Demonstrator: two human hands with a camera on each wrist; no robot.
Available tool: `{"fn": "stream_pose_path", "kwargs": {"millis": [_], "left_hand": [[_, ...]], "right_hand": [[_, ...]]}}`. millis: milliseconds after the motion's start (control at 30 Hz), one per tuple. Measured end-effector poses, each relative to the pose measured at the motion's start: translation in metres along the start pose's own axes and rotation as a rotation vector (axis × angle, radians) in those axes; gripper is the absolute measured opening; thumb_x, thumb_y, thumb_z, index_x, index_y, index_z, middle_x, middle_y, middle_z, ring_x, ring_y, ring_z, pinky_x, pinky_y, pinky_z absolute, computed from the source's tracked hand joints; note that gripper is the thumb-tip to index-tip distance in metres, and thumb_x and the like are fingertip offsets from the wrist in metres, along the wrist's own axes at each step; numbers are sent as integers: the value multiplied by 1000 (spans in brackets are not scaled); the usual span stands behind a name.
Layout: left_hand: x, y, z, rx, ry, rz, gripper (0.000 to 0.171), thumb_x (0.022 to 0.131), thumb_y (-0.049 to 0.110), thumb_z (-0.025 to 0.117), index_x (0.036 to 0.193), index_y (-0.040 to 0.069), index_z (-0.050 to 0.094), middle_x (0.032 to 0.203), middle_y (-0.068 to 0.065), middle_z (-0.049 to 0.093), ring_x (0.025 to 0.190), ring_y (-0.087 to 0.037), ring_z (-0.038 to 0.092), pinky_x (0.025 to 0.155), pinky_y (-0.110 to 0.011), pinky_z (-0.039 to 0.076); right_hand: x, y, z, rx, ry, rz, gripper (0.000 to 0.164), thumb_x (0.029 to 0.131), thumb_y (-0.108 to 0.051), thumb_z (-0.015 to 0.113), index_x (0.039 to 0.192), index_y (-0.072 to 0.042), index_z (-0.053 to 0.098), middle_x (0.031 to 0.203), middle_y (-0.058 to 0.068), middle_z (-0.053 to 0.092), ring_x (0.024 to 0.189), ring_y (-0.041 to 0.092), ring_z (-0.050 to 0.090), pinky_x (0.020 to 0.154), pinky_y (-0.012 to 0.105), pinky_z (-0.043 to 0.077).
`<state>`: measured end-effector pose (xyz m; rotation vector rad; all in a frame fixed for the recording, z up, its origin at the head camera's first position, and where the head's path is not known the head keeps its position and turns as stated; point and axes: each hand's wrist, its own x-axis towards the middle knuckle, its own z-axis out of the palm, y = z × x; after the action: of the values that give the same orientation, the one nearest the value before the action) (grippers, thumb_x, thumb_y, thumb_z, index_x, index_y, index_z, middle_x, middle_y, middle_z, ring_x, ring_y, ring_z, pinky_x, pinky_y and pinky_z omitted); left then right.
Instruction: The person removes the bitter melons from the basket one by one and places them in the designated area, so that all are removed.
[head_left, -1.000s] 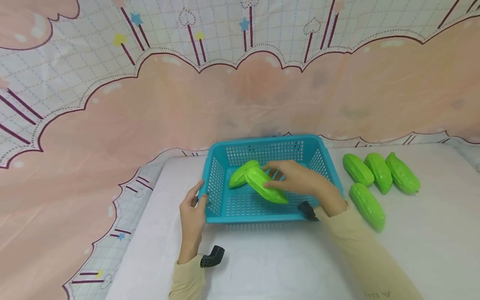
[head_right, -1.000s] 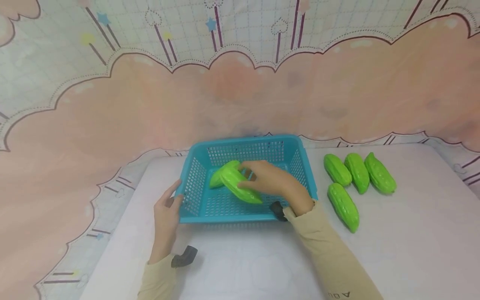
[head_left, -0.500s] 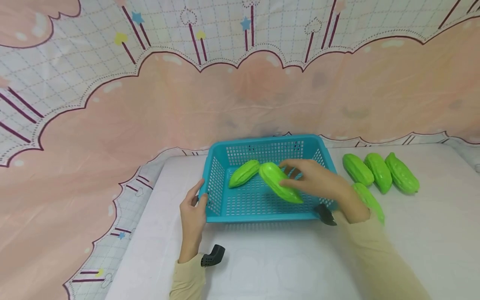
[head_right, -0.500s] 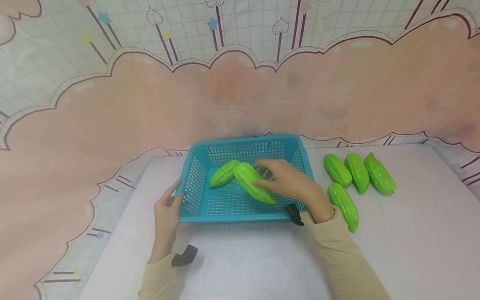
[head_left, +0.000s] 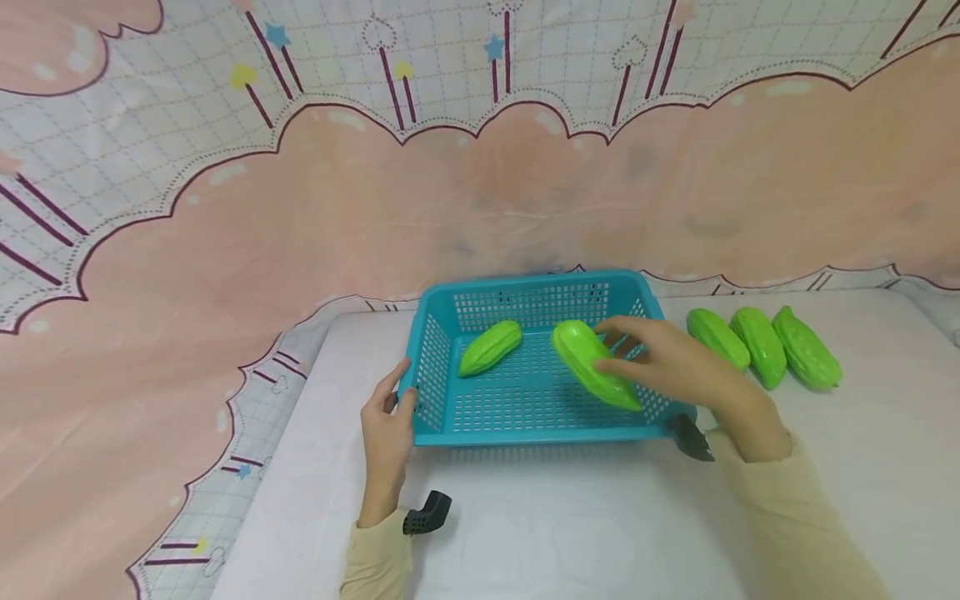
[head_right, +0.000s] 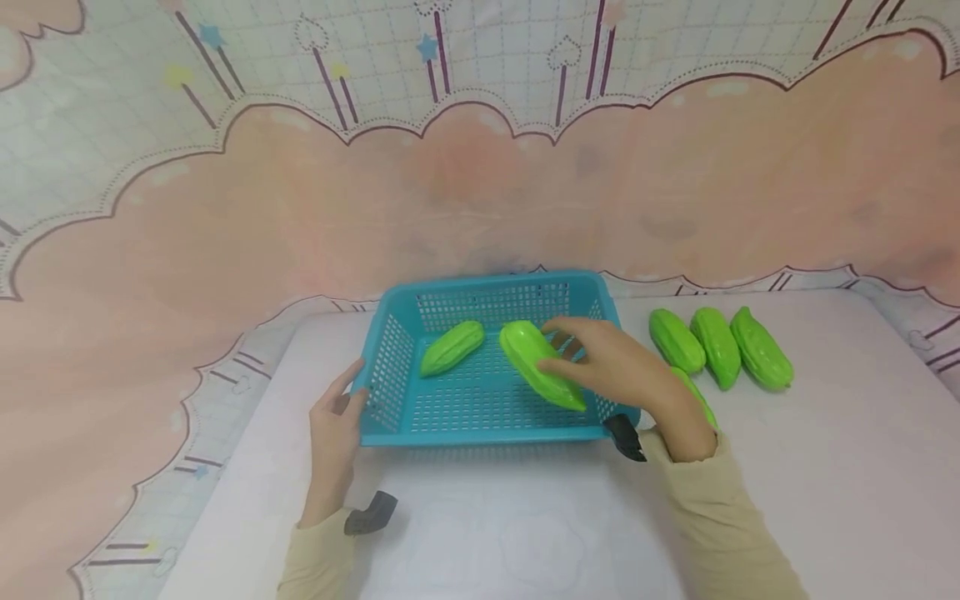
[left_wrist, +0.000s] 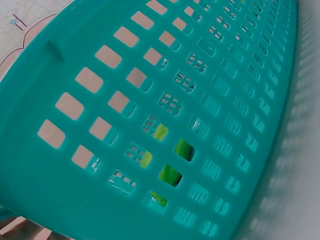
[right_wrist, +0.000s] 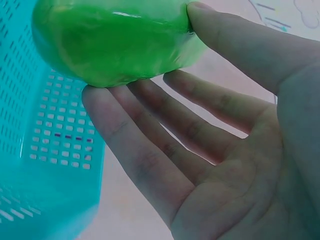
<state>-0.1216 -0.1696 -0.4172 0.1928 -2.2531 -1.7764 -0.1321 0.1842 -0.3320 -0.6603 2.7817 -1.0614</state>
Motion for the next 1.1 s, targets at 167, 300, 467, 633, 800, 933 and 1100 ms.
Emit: {"fn": "stream_pose_path", "kwargs": {"millis": [167,300,467,633,800,933,1100], "left_hand": [[-1,0,0,-8,-6,-9,44,98,6,49,141,12,56,153,-11,44,140,-29,43,111,-50,39],[0,0,0,-9,-6,-2,43,98,6,50,141,12,56,152,-8,45,141,-27,41,114,-49,36],[1,1,1,-8,-7,10,43,98,7,50,141,12,57,152,-9,45,142,-26,39,115,-51,34],[0,1,0,2,4,-9,43,98,6,50,140,13,57,153,-9,45,142,-27,40,114,-50,36],[-2,1,0,1,4,-8,43,98,6,50,141,12,56,153,-8,45,144,-26,37,115,-49,34],[-1,1,1,10,10,-2,43,98,7,50,141,12,56,152,-8,45,143,-26,39,114,-49,36],[0,0,1,9,16,9,43,98,7,50,141,12,56,152,-8,46,143,-26,39,115,-48,35]], "right_hand": [[-9,3,-5,-2,16,-8,46,94,-33,68,131,-7,59,119,8,66,102,23,65,84,39,56],[-17,4,-11,-15,30,-7,45,94,-34,68,130,-7,60,117,7,67,101,22,66,83,38,56],[-27,9,-17,-22,54,20,47,94,-33,68,132,-6,59,118,9,67,102,23,65,85,40,56],[-34,20,-19,-8,69,17,47,94,-28,68,132,-2,59,117,13,65,101,26,65,85,39,57],[-41,26,-24,-28,85,33,43,95,-29,68,130,-6,60,117,10,64,102,25,66,83,35,57],[-46,29,-28,-36,103,25,40,94,-28,68,129,-9,60,119,7,65,101,19,66,85,28,56],[-51,33,-33,-39,113,40,43,94,-26,69,133,-8,59,121,7,65,97,2,61,84,16,53]]}}
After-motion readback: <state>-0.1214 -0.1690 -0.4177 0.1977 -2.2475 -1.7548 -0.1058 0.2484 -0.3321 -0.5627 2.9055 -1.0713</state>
